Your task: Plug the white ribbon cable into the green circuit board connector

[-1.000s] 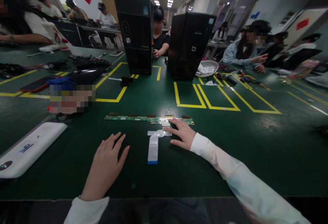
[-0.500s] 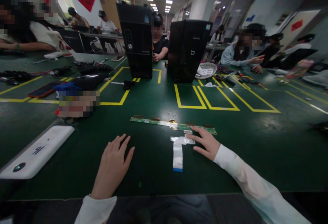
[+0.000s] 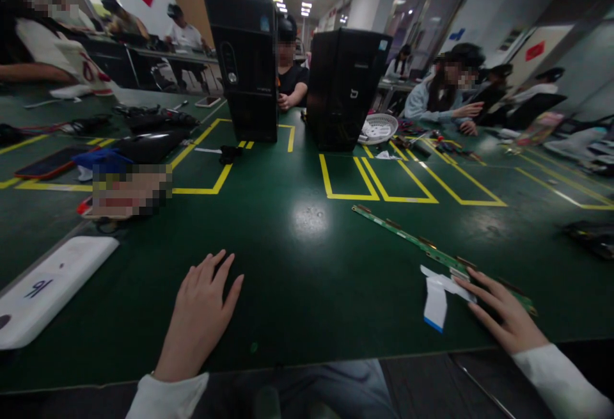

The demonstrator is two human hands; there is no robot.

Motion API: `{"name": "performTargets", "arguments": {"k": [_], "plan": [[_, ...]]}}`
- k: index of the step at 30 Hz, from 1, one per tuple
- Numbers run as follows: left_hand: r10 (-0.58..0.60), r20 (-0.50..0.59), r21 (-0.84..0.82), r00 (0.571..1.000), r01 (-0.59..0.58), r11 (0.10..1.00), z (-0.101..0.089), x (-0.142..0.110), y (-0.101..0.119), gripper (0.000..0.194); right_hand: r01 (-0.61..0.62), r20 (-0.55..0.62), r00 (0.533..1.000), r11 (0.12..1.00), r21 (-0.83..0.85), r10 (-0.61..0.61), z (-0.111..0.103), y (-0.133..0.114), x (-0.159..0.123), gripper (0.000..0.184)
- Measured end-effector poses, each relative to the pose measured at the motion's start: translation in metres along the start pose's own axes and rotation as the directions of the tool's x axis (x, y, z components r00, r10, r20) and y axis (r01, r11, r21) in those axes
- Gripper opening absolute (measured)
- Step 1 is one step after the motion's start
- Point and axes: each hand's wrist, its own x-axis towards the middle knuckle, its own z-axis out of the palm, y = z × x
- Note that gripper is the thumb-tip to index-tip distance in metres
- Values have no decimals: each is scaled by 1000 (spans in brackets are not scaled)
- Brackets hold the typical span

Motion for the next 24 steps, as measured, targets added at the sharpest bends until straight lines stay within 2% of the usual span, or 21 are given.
{"name": "performTargets", "arguments": {"k": [3,7,10,13,16,20,22,24], "plan": [[-4,4,0,1000,4,1000,1,0,-1,59,-68,-12,998,998,4,68,-7,25,-16,46],[-8,0,-10,1000,8,1000,1,0,-1,59,-119,34,992,993,-9,119,-18,54,-24,45],[-6,9,-4,1000,6,1000,1,0,-1,60,-149,-26,989,989,-26,148,-22,67,-26,48],[-8,12,-1,1000,8,1000,1,0,-1,59,-190,-94,978,980,-58,184,-22,78,-27,59],[-3,7,-7,1000,3,1000,3,-1,-2,58,-223,-71,974,967,-120,216,-20,94,-27,62],[3,-28,7,1000,-3,1000,5,0,-3,60,-233,-38,972,938,-255,231,-17,113,-29,52],[7,-38,18,999,-7,1000,6,0,-3,61,-204,5,976,918,-340,218,-17,117,-26,48],[15,-37,25,999,-14,1000,7,0,-3,62,-223,13,968,880,-419,251,-16,117,-19,44]]}}
